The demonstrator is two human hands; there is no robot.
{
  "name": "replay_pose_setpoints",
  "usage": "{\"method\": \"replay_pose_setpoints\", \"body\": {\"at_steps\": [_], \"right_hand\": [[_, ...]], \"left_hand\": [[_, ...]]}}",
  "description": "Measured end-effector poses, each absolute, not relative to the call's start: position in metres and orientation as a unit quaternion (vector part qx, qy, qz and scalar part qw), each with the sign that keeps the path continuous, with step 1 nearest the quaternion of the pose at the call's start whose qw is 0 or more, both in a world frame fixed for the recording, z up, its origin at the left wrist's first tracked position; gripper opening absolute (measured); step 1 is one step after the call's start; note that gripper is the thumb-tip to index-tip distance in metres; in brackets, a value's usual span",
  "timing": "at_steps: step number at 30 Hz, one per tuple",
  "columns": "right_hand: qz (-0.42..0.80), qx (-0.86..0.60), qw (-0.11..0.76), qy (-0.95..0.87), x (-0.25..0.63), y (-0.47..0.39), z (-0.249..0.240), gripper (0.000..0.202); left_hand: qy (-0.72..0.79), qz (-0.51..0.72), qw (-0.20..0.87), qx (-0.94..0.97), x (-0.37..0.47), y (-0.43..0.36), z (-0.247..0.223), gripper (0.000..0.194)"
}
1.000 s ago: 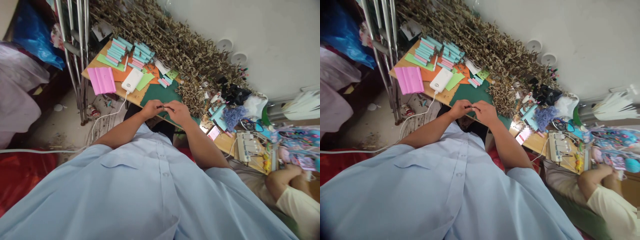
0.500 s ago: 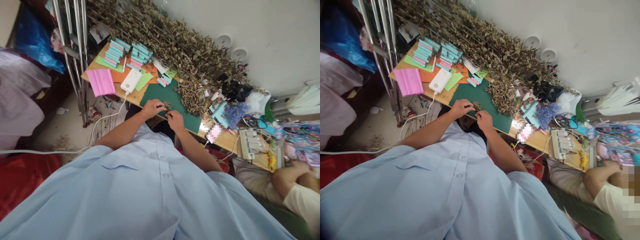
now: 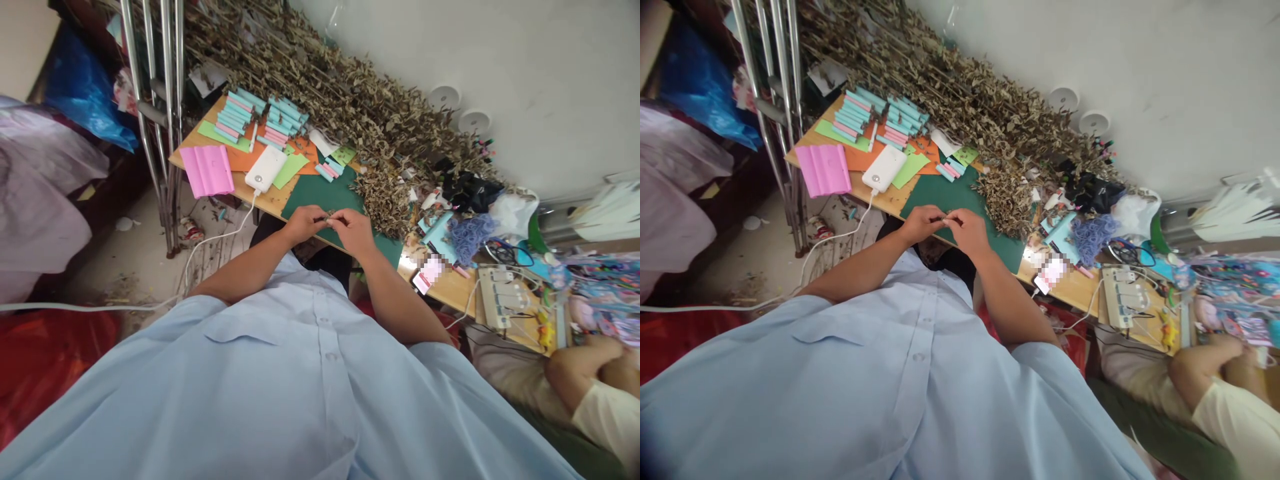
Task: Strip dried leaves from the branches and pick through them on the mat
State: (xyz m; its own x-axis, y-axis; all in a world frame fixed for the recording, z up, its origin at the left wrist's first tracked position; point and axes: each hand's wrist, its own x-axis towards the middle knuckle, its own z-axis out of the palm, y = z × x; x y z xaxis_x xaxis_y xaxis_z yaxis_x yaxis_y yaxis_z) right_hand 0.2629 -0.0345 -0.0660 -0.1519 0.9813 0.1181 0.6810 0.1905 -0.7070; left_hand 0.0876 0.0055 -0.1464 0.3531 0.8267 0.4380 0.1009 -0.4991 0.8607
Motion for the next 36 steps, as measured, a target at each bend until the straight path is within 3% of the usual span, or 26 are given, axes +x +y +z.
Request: {"method": "replay_pose_setpoints", "body": {"at_steps": [6,15,24,31,36], "right_hand": [[0.198,-0.550,0.230,-0.778,0.260,-0.029,-0.055,0.011],[0.170,-0.506,0.150,-0.832,0.263,-0.020,-0.053,0.022],[0.117,-0.486,0.022,-0.866,0.260,-0.016,-0.038,0.021],[0.170,-0.501,0.149,-0.835,0.262,-0.014,-0.041,0.018],[0.195,-0.496,0.162,-0.831,0.264,-0.014,-0.046,0.014]], "left_hand": [[0.315,0.470,0.382,0.731,0.086,0.006,-0.146,0.039],[0.308,0.477,0.378,0.731,0.081,0.012,-0.141,0.017],[0.306,0.475,0.362,0.742,0.081,0.013,-0.137,0.015],[0.312,0.458,0.376,0.742,0.083,0.008,-0.142,0.028],[0.324,0.455,0.383,0.735,0.085,0.009,-0.149,0.036]]}}
